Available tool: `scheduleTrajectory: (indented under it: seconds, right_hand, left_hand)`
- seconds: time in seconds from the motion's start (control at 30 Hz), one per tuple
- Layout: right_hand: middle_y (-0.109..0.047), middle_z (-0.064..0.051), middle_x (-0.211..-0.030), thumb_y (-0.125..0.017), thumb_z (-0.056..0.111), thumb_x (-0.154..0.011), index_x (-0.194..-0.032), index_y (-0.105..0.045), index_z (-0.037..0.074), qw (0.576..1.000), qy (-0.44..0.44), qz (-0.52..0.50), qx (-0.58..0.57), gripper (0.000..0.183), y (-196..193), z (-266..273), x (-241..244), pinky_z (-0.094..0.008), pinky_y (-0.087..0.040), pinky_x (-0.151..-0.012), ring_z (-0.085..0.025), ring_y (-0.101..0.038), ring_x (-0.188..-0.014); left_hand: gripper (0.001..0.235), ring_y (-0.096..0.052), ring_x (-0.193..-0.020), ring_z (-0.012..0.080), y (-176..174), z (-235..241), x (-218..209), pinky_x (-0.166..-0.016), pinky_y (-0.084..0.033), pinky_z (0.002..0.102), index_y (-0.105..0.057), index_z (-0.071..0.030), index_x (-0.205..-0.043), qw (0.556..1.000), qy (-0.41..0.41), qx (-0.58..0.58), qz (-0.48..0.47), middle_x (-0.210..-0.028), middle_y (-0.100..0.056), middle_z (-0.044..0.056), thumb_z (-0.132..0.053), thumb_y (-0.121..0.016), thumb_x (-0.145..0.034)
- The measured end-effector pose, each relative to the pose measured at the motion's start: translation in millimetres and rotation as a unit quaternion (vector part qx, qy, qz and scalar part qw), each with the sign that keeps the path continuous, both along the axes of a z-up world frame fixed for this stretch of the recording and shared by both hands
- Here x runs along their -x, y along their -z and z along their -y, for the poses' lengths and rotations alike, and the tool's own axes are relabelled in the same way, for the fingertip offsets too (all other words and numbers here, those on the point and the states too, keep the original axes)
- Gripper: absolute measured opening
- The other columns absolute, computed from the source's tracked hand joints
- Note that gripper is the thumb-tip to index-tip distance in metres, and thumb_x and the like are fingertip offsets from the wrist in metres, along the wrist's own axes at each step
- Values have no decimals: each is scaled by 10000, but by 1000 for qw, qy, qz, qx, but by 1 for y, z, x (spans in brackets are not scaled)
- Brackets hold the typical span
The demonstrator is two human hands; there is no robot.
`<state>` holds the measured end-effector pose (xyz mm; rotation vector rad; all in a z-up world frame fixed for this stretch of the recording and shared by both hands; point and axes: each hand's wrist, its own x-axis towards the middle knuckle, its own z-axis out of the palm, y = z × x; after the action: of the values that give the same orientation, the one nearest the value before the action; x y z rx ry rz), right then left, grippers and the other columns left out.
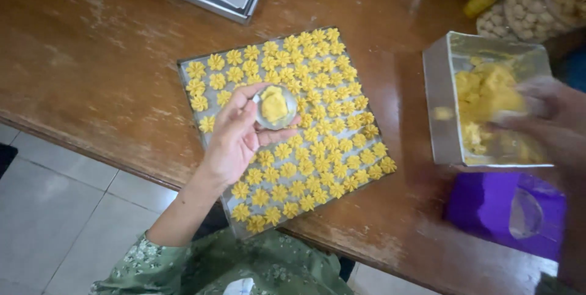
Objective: Piping dough through a metal tip to form small cookies on a baking tray
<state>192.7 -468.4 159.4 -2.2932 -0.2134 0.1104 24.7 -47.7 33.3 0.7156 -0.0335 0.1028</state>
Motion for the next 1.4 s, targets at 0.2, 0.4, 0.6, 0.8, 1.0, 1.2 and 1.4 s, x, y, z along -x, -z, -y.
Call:
scheduleTrajectory:
  seconds: [0.2, 0.4, 0.6, 0.8, 1.0, 1.2, 1.4]
  right_hand:
    - [-716, -124, -1136, -800, 150, -830, -1187, -671, 16, 894, -427, 136, 16, 402, -16, -175, 44, -309, -597, -903, -210, -713, -1021]
    - [-711, -46, -896, -864, 169, -774, -1004, -759, 156, 892, -407, 196, 9, 254, 60, -240, 42, -396, -569, -780, -275, -725, -863]
    - [-674, -121, -846, -909, 245, -718, -967, -702, 98, 878, -445, 167, 55, 356, 25, -241, 51, -463, -569, -743, -373, -719, -817]
    - [-744, -102, -977, -676, 36, -956, -993, -736, 59, 913, -228, 265, 210, 74, 61, -129, -13, -392, -527, -678, -260, -705, -794]
    - [-704, -146, -1062, -574, 163, -856, -1063, -710, 147, 926, -87, 71, 361, 248, 130, -96, -14, -590, -471, -721, -489, -642, -945]
    - [-699, -181, -990, -640, 107, -893, -891, -678, 38, 944, -90, 77, 309, 78, 135, -99, -12, -572, -465, -703, -486, -656, -901]
    - [-716, -176, -1019, -670, 231, -878, -1002, -707, 111, 898, -112, 24, 425, 177, 150, -92, -31, -595, -511, -750, -477, -680, -981]
  left_hand:
    - [541, -680, -1152, 449, 1, 23, -4, -1036, -579, 475, -404, 10, -1438, 1000, 22, -8, -16, -1380, -564, 275, -251, -571, -994]
    - [635, -686, -1110, 446, 11, 26, -9, -974, -621, 507, -389, 31, -1477, 1000, 4, 0, 15, -1307, -569, 331, -376, -542, -1014]
    - [477, -734, -1056, 326, 31, 29, -14, -908, -649, 437, -469, -33, -1401, 998, -6, -29, -47, -1272, -630, 188, -249, -605, -998]
    - [390, -724, -1136, 457, -1, 14, -6, -1004, -632, 537, -532, -71, -1376, 998, 31, -62, -8, -1238, -646, 129, -195, -599, -1013]
    - [432, -714, -1156, 482, 2, 12, -2, -1034, -609, 532, -503, -59, -1394, 998, 32, -62, -10, -1278, -631, 133, -218, -603, -1004]
    - [438, -624, -761, 24, 7, 11, -2, -1072, -565, 641, -491, -40, -1415, 999, 18, -30, 0, -745, -456, -81, -158, -606, -1009]
    - [330, -703, -1146, 428, 15, 5, 1, -1072, -578, 568, -540, -60, -1361, 1000, 6, -2, 24, -1359, -577, 50, -77, -579, -1033]
